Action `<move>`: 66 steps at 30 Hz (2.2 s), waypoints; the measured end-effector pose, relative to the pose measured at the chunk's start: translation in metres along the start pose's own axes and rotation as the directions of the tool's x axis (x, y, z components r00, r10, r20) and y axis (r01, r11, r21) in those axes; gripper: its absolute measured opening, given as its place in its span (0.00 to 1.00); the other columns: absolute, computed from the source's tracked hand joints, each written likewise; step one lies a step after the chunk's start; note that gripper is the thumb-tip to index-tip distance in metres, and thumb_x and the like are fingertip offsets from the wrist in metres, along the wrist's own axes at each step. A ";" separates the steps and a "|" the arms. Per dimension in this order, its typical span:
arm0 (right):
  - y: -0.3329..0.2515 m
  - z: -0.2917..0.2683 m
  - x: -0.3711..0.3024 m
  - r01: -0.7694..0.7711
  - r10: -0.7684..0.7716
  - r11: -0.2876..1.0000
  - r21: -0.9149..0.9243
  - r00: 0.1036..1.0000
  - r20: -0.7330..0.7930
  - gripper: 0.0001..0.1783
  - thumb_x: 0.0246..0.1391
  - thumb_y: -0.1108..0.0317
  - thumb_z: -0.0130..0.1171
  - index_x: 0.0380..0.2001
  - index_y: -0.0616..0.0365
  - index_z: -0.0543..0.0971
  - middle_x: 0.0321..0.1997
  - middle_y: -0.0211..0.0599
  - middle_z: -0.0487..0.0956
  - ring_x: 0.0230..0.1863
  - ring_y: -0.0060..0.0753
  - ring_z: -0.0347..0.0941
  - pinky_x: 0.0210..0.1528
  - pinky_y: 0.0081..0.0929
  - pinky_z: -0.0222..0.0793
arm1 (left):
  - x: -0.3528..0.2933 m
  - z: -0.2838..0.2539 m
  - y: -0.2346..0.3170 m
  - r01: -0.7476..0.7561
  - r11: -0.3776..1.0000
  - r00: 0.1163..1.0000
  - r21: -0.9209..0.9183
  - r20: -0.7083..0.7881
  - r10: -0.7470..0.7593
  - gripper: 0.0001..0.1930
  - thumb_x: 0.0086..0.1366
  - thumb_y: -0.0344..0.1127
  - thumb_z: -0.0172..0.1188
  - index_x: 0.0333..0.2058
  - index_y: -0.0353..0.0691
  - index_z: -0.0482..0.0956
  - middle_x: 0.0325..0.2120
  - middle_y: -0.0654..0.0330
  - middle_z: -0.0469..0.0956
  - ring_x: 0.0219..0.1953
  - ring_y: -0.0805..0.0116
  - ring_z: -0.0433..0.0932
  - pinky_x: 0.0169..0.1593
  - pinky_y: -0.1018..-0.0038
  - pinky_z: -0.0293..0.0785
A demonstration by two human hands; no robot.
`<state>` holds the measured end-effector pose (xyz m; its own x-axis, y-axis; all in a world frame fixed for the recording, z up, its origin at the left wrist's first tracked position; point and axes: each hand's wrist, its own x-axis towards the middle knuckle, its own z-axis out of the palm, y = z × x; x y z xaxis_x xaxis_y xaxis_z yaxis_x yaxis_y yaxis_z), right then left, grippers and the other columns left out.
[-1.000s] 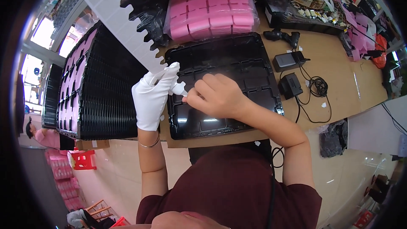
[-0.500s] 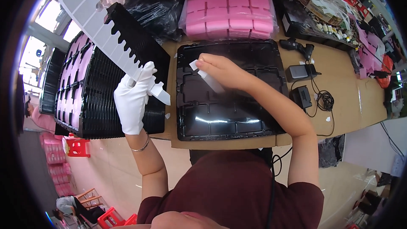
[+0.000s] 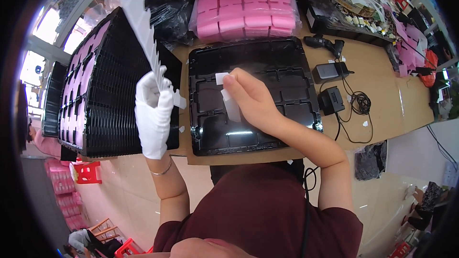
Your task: The person assembles black plastic trays by hand, inserting pink foam separators and small components into them.
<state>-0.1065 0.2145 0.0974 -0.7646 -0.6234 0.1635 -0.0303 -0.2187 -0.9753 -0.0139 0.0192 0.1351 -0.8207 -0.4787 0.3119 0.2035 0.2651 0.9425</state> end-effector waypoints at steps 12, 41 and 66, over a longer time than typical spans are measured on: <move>0.033 0.004 -0.015 0.044 -0.017 0.997 0.067 0.934 -0.357 0.16 0.73 0.57 0.46 0.33 0.55 0.72 0.27 0.17 0.68 0.30 0.08 0.62 0.33 0.13 0.61 | -0.065 0.039 -0.037 0.070 0.974 0.982 0.214 0.154 -0.105 0.33 0.53 0.51 0.75 0.52 0.36 0.76 0.48 0.54 0.78 0.48 0.62 0.79 0.51 0.68 0.75; 0.100 -0.010 0.196 0.369 0.549 0.097 -0.924 0.755 0.359 0.22 0.60 0.40 0.53 0.43 0.42 0.84 0.45 0.38 0.82 0.59 0.48 0.67 0.58 0.50 0.54 | -0.091 0.002 -0.045 0.436 0.862 0.844 0.259 0.215 -0.492 0.14 0.65 0.41 0.66 0.30 0.34 0.82 0.19 0.63 0.78 0.22 0.80 0.71 0.28 0.79 0.69; 0.047 -0.008 -0.009 -0.624 0.614 0.781 -0.003 0.768 0.184 0.14 0.59 0.60 0.66 0.32 0.62 0.79 0.29 0.31 0.80 0.29 0.20 0.76 0.33 0.18 0.72 | -0.086 0.009 -0.059 -0.169 0.806 0.958 0.567 0.288 -0.003 0.07 0.59 0.34 0.68 0.33 0.39 0.81 0.21 0.58 0.76 0.26 0.61 0.74 0.33 0.66 0.71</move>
<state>-0.1059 0.2159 0.0485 -0.4869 -0.7510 -0.4461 0.4518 0.2205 -0.8645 0.0396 0.0526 0.0516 -0.9403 -0.2178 0.2615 -0.0005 0.7694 0.6388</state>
